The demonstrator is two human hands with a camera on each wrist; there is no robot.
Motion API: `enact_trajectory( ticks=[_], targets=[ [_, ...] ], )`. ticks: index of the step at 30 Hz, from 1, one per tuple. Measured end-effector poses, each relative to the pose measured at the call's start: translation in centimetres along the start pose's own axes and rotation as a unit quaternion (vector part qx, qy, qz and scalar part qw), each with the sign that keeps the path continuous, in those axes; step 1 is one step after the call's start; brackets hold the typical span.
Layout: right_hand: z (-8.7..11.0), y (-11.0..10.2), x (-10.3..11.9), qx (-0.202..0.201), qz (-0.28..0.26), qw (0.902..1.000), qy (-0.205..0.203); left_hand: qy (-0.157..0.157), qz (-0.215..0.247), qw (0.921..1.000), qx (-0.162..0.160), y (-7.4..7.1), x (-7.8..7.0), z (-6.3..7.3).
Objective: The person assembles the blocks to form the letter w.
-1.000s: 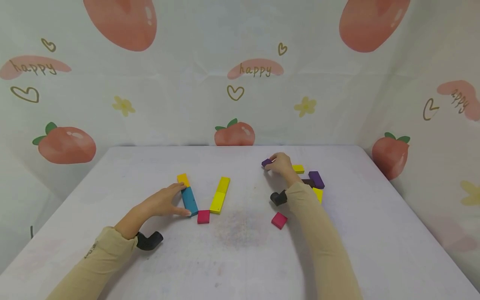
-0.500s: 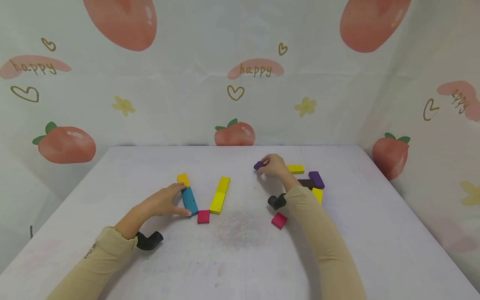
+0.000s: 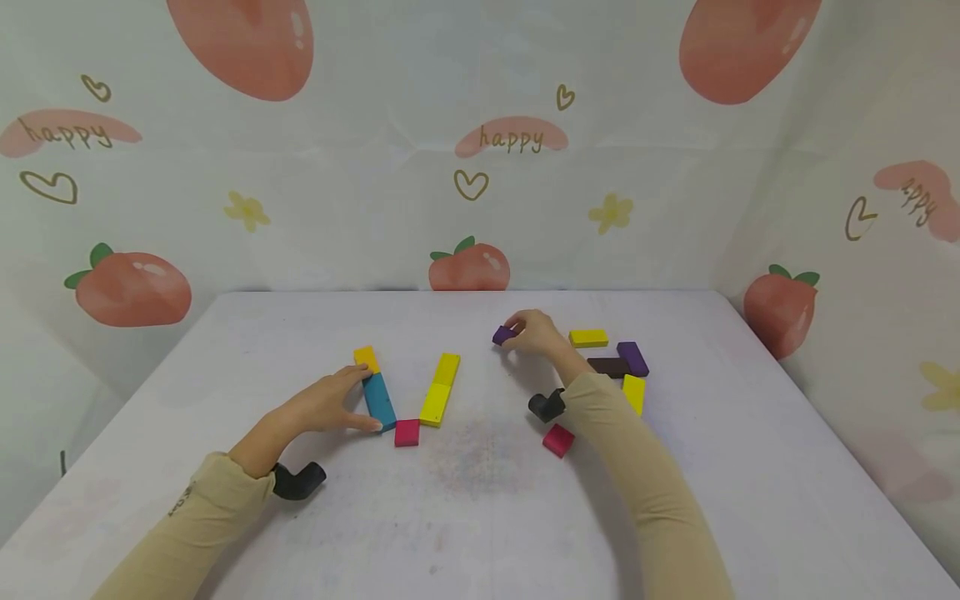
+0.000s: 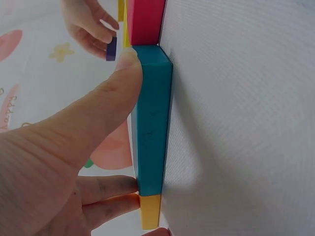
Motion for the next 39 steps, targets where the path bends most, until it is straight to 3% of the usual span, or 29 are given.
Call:
enact_trajectory(
  ticks=[18, 39],
  targets=[
    [-0.9, 2.4, 2.3, 0.061, 0.009, 0.9970, -0.048, 0.008, 0.000, 1.0000, -0.004, 0.0, 0.1, -0.1],
    [-2.0, 3.6, 2.7, 0.093, 0.039, 0.9912, -0.087, 0.001, 0.003, 1.0000, -0.006, 0.0, 0.0, 0.0]
  ],
)
Point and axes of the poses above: each hand's wrist, its own z-axis away from the middle knuckle, its own y-axis out of the palm, x = y × z, the point moved 6 cm from there along -z, towards the middle knuckle, and after that the axes turned 3 degrees about z, right-handed, at the moved point
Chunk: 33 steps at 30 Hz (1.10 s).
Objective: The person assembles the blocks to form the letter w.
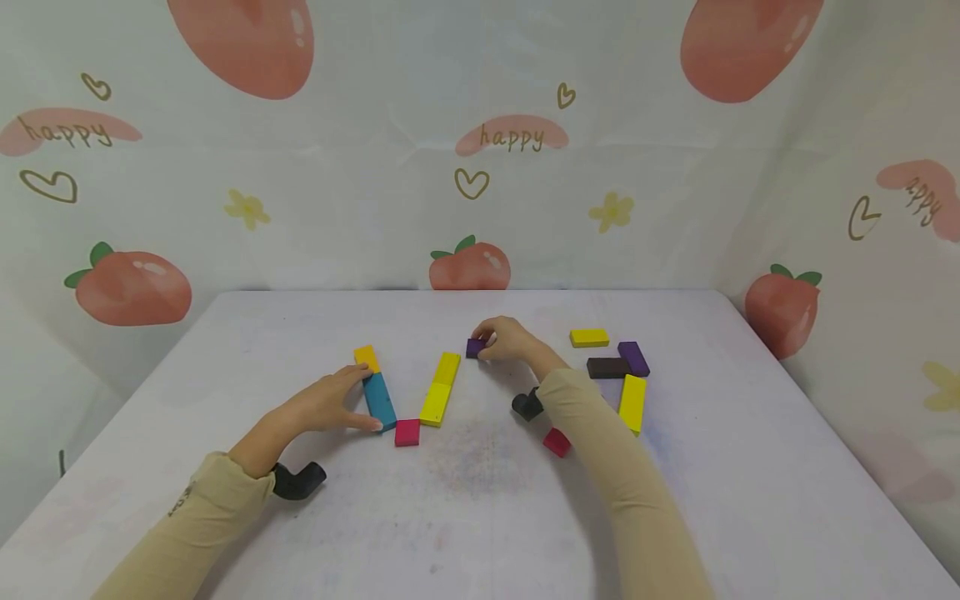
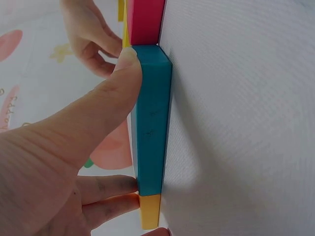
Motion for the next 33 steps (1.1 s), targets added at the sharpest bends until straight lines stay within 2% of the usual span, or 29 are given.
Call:
enact_trajectory(
  ticks=[14, 33],
  targets=[
    [0.0, 0.1, 0.9, 0.006, 0.003, 0.9995, -0.029, 0.012, 0.001, 0.9999, -0.001, 0.1, 0.0, 0.0],
    [0.0, 0.3, 1.2, 0.006, 0.003, 0.9993, -0.036, 0.014, -0.007, 0.9999, -0.001, 0.0, -0.1, 0.1]
  ],
)
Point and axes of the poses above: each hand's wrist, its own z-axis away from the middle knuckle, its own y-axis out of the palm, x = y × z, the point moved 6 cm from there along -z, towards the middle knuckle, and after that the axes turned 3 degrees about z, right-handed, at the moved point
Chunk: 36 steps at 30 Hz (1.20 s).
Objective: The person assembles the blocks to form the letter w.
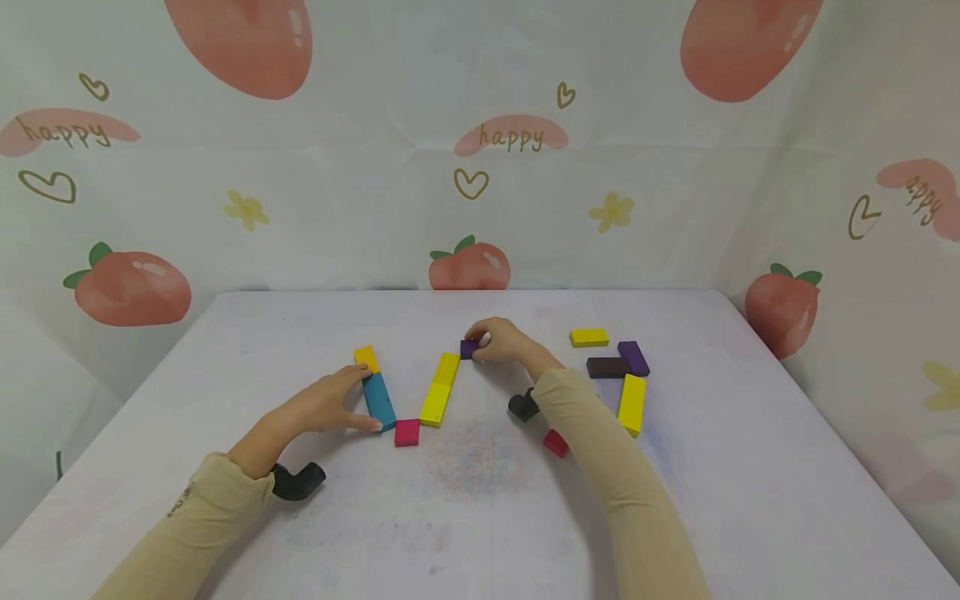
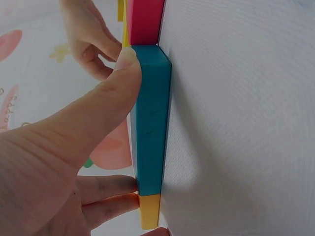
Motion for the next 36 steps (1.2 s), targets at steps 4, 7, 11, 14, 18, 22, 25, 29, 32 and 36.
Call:
enact_trajectory(
  ticks=[4, 7, 11, 14, 18, 22, 25, 29, 32, 36],
  targets=[
    [0.00, 0.01, 0.05, 0.001, 0.001, 1.0000, 0.000, 0.001, 0.000, 1.0000, -0.001, 0.00, 0.04, -0.03],
    [-0.02, 0.05, 0.04, 0.000, 0.000, 1.0000, 0.000, 0.001, 0.003, 1.0000, -0.002, 0.00, 0.08, -0.03],
    [0.00, 0.07, 0.02, -0.001, -0.002, 1.0000, 0.000, 0.001, 0.005, 1.0000, -0.001, 0.03, 0.15, -0.06],
    [0.03, 0.06, 0.06, -0.002, -0.002, 1.0000, 0.000, 0.000, 0.006, 1.0000, 0.000, 0.07, 0.21, -0.10],
    [-0.04, 0.11, 0.00, -0.003, -0.003, 1.0000, 0.005, 0.001, 0.005, 1.0000, 0.000, 0.05, 0.21, -0.12],
    [-0.18, 0.16, -0.15, -0.004, -0.003, 0.9999, 0.009, 0.000, 0.004, 1.0000, 0.001, 0.07, 0.23, -0.15],
    [-0.23, 0.18, -0.17, -0.005, 0.000, 1.0000, 0.006, -0.002, 0.005, 1.0000, 0.001, 0.08, 0.28, -0.19],
    [-0.20, 0.17, -0.17, -0.005, 0.000, 1.0000, 0.008, -0.004, 0.005, 1.0000, 0.000, 0.08, 0.31, -0.21],
    [-0.10, 0.15, -0.13, -0.005, -0.001, 0.9999, 0.011, -0.004, 0.004, 1.0000, 0.001, 0.10, 0.29, -0.18],
    [0.03, 0.13, -0.01, -0.006, -0.002, 0.9999, 0.009, -0.004, 0.007, 1.0000, 0.001, 0.08, 0.27, -0.16]
  ],
)
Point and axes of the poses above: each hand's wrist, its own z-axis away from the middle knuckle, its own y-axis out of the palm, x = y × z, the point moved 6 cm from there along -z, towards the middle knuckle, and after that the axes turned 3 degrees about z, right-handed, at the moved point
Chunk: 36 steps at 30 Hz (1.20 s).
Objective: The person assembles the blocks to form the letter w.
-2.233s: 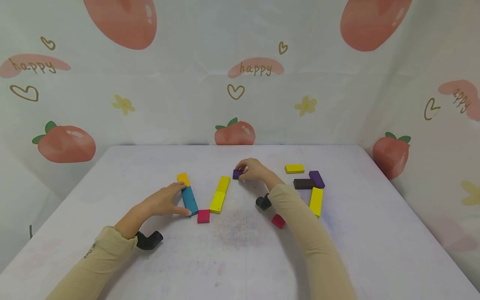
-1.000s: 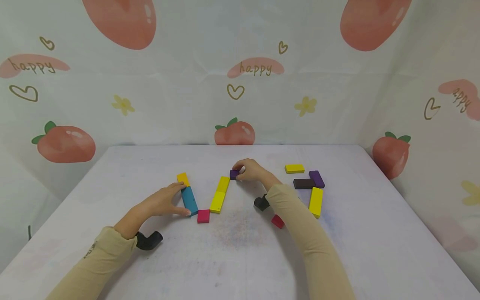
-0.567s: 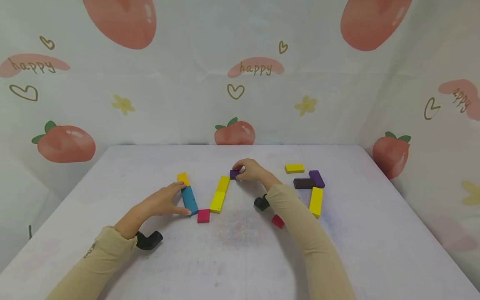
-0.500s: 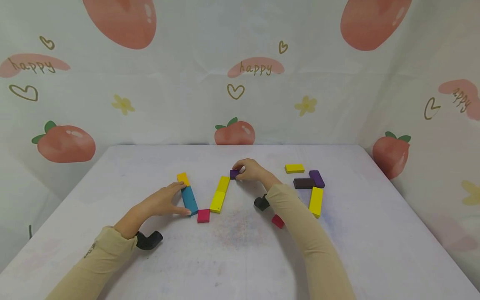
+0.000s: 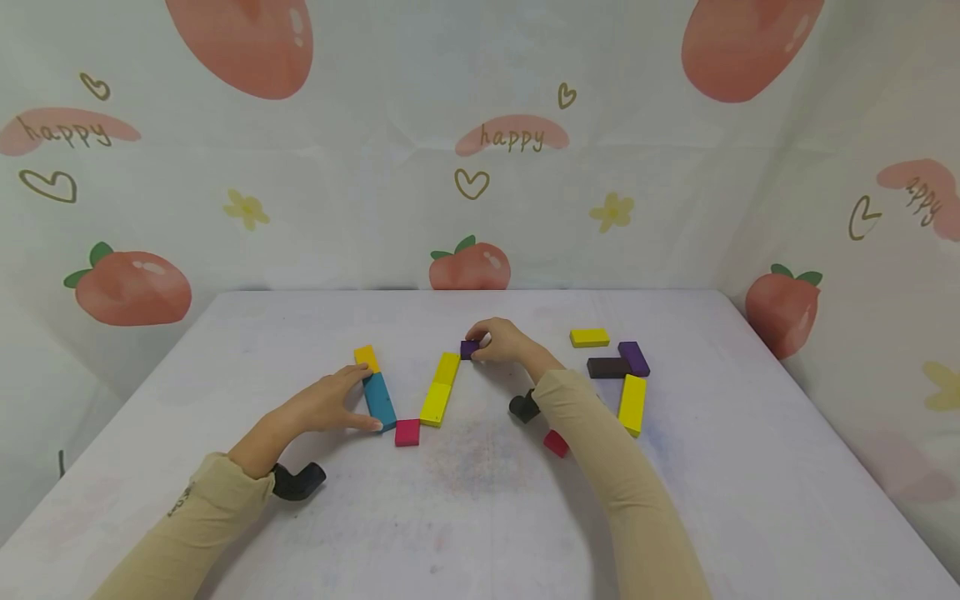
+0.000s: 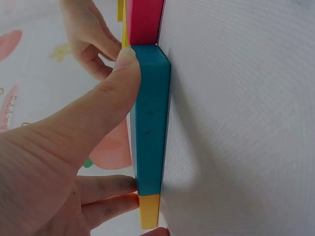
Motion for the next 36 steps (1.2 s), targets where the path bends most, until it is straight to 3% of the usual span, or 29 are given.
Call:
enact_trajectory(
  ticks=[16, 24, 36],
  targets=[
    [0.7, -0.9, -0.1, -0.005, 0.003, 1.0000, 0.004, -0.004, 0.000, 1.0000, 0.001, 0.0, 0.0, 0.0],
    [2.0, -2.9, -1.4, -0.048, 0.000, 0.9989, 0.001, -0.007, -0.001, 1.0000, 0.003, 0.0, 0.0, 0.0],
    [5.3, -5.8, -5.4, -0.128, 0.001, 0.9895, 0.068, -0.003, -0.004, 1.0000, 0.001, 0.0, -0.2, 0.1]
  ],
)
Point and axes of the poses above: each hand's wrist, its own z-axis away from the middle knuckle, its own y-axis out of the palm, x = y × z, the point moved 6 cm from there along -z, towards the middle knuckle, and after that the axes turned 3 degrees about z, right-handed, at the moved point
